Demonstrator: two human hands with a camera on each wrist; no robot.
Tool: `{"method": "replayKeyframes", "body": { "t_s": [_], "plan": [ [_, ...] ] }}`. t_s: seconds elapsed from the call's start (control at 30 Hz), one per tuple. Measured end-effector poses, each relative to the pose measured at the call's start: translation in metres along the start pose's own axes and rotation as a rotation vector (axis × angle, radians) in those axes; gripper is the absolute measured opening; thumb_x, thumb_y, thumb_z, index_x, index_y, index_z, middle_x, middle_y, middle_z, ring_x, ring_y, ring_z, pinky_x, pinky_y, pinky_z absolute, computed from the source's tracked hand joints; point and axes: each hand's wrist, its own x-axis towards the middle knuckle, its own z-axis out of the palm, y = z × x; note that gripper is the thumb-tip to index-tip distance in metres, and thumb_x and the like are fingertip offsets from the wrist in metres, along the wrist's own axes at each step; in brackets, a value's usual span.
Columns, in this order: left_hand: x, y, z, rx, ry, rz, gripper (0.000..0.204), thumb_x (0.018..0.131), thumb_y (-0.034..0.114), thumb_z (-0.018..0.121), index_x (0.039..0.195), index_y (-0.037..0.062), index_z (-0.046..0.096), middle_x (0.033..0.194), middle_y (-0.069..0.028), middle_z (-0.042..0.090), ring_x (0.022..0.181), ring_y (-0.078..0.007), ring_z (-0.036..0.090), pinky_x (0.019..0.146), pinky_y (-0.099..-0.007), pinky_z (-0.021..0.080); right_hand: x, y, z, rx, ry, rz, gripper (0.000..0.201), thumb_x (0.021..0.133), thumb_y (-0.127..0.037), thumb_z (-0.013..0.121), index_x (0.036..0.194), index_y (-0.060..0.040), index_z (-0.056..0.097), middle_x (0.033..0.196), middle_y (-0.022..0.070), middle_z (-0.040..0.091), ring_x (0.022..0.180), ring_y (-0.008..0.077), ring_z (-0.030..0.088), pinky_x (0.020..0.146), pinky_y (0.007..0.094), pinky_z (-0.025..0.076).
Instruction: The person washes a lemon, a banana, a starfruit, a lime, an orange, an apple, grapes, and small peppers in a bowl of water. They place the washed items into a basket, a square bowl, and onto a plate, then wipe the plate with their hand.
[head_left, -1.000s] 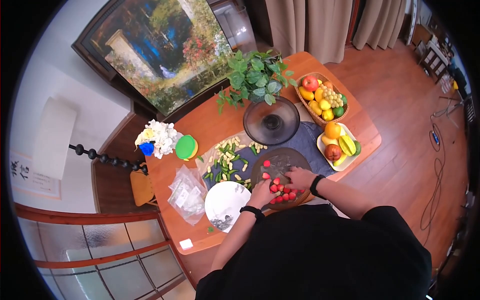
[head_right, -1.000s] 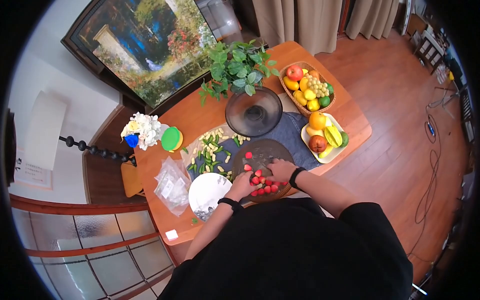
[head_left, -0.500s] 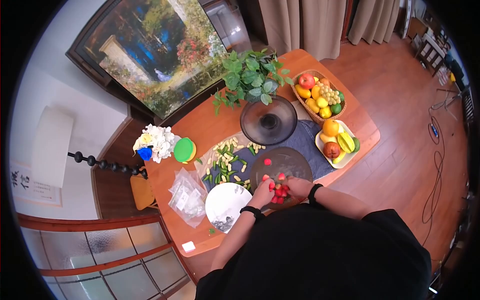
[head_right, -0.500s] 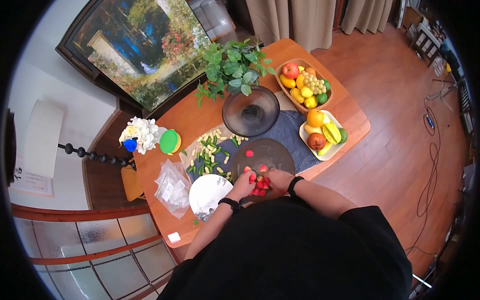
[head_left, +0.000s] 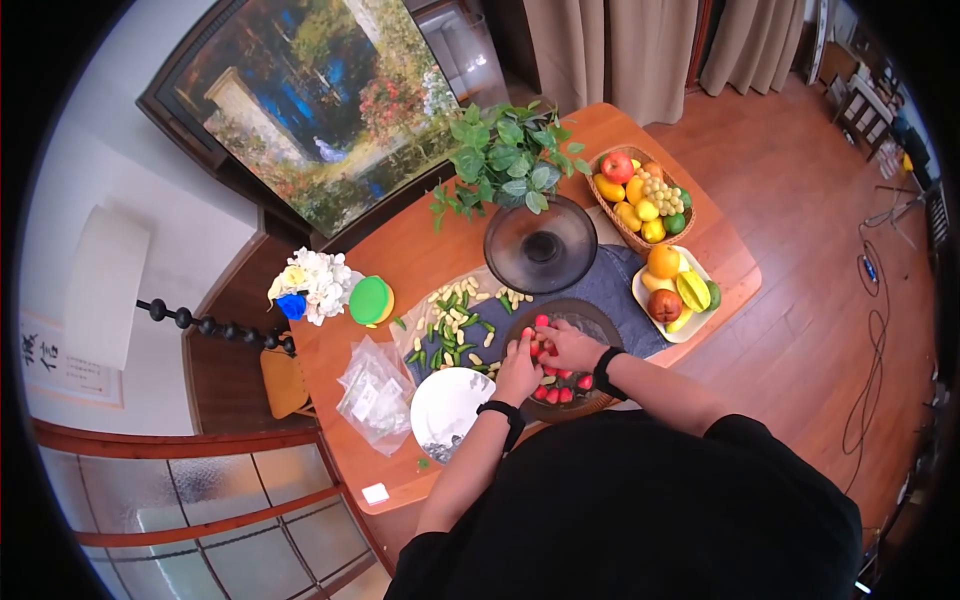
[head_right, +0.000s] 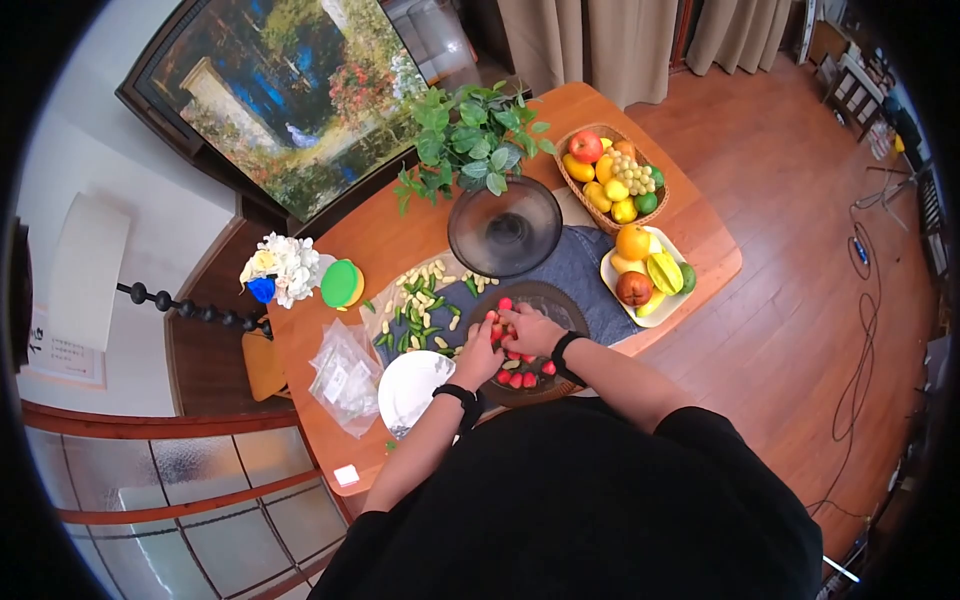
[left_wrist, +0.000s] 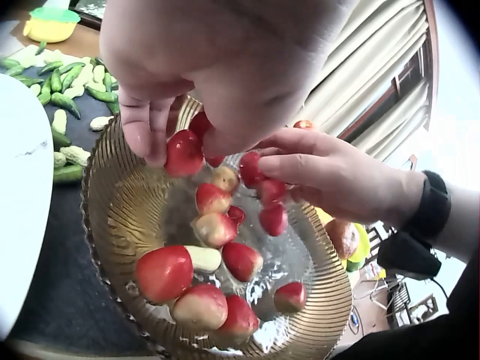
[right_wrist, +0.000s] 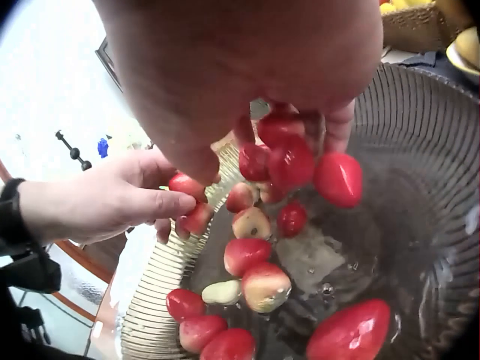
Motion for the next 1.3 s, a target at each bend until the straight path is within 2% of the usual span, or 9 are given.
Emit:
{"method": "replayKeyframes", "body": {
  "t_s": [0.13, 0.23, 0.27, 0.33, 0.47, 0.57, 0.8, 1.07, 1.3],
  "plan": [
    [0.009, -0.013, 0.021, -0.219, 0.010, 0.026, 0.072, 0.080, 0.003, 0.061, 0.146, 0.0069, 0.031, 0.134, -0.0248, 0.047, 0.113, -0.0368, 0.060, 0.092, -0.0445, 0.052, -0.001, -0.001, 0.019, 0.139, -0.031, 0.099, 0.065, 0.078, -0.029, 0.070, 0.135, -0.0072, 0.049, 0.119, 0.0247, 0.059, 0.111, 0.0454, 0.056, 0.096, 0.0450, 0.047],
    [0.000, 0.022, -0.016, -0.843, -0.395, -0.371, 0.074, 0.085, 0.002, 0.057, 0.150, 0.0083, 0.020, 0.132, -0.0147, 0.049, 0.109, -0.0265, 0.061, 0.082, -0.0390, 0.056, 0.001, 0.017, 0.040, 0.355, -0.089, 0.196, 0.058, 0.080, -0.024, 0.069, 0.132, -0.0035, 0.050, 0.102, 0.0190, 0.067, 0.087, 0.0377, 0.066, 0.086, 0.0405, 0.052],
    [-0.001, 0.019, -0.013, -0.843, -0.395, -0.372, 0.074, 0.085, 0.002, 0.057, 0.150, 0.0083, 0.020, 0.132, -0.0147, 0.049, 0.109, -0.0265, 0.061, 0.082, -0.0390, 0.056, 0.000, 0.022, 0.044, 0.356, -0.090, 0.196, 0.058, 0.080, -0.024, 0.069, 0.132, -0.0035, 0.050, 0.102, 0.0190, 0.067, 0.087, 0.0377, 0.066, 0.086, 0.0405, 0.052],
    [-0.004, 0.012, -0.007, -0.946, -0.373, -0.358, 0.063, 0.090, 0.014, 0.056, 0.145, 0.0082, 0.026, 0.129, -0.0124, 0.050, 0.103, -0.0247, 0.063, 0.080, -0.0387, 0.056, 0.000, 0.020, 0.044, 0.886, -0.211, 0.556, 0.050, 0.083, -0.019, 0.066, 0.128, -0.0005, 0.054, 0.102, 0.0195, 0.067, 0.090, 0.0336, 0.067, 0.082, 0.0395, 0.053],
    [0.001, 0.002, -0.008, -1.209, -0.453, -0.421, 0.048, 0.096, 0.033, 0.049, 0.136, 0.0097, 0.039, 0.119, -0.0082, 0.056, 0.092, -0.0207, 0.065, 0.078, -0.0384, 0.056, -0.010, -0.006, 0.021, 0.880, -0.156, 0.549, 0.045, 0.088, -0.016, 0.061, 0.129, -0.0016, 0.052, 0.106, 0.0182, 0.067, 0.089, 0.0284, 0.067, 0.076, 0.0390, 0.054],
    [0.002, 0.008, -0.011, -1.449, -0.446, -0.533, 0.047, 0.100, 0.050, 0.035, 0.120, 0.0118, 0.054, 0.101, -0.0042, 0.063, 0.080, -0.0182, 0.064, 0.079, -0.0385, 0.055, -0.021, -0.026, 0.017, 0.289, 0.031, 0.138, 0.044, 0.091, -0.019, 0.056, 0.131, -0.0026, 0.047, 0.103, 0.0219, 0.062, 0.089, 0.0397, 0.064, 0.081, 0.0439, 0.052],
    [-0.004, 0.005, -0.011, -1.649, -0.348, -0.658, 0.047, 0.101, 0.045, 0.031, 0.125, 0.0103, 0.052, 0.120, -0.0098, 0.060, 0.107, -0.0260, 0.061, 0.091, -0.0436, 0.051, -0.026, -0.082, 0.003, -0.114, 0.068, -0.073, 0.036, 0.091, -0.025, 0.058, 0.122, -0.0077, 0.054, 0.111, 0.0224, 0.054, 0.098, 0.0396, 0.060, 0.083, 0.0468, 0.050],
    [-0.012, -0.015, -0.003, -1.841, -0.611, -0.588, 0.045, 0.100, 0.044, 0.034, 0.125, 0.0142, 0.056, 0.128, -0.0073, 0.059, 0.116, -0.0256, 0.058, 0.097, -0.0443, 0.048, -0.036, -0.086, -0.007, -0.076, 0.143, -0.303, 0.029, 0.090, -0.021, 0.059, 0.116, -0.0083, 0.057, 0.110, 0.0172, 0.054, 0.100, 0.0359, 0.055, 0.088, 0.0434, 0.046],
    [-0.015, -0.004, -0.020, -1.942, -0.584, -0.552, 0.040, 0.100, 0.044, 0.038, 0.119, 0.0145, 0.058, 0.116, -0.0062, 0.063, 0.108, -0.0236, 0.062, 0.090, -0.0401, 0.052, -0.035, -0.091, -0.013, -0.152, 0.259, -0.440, 0.032, 0.085, -0.021, 0.065, 0.111, -0.0055, 0.056, 0.122, 0.0181, 0.053, 0.112, 0.0383, 0.052, 0.096, 0.0455, 0.043]
  ]
}}
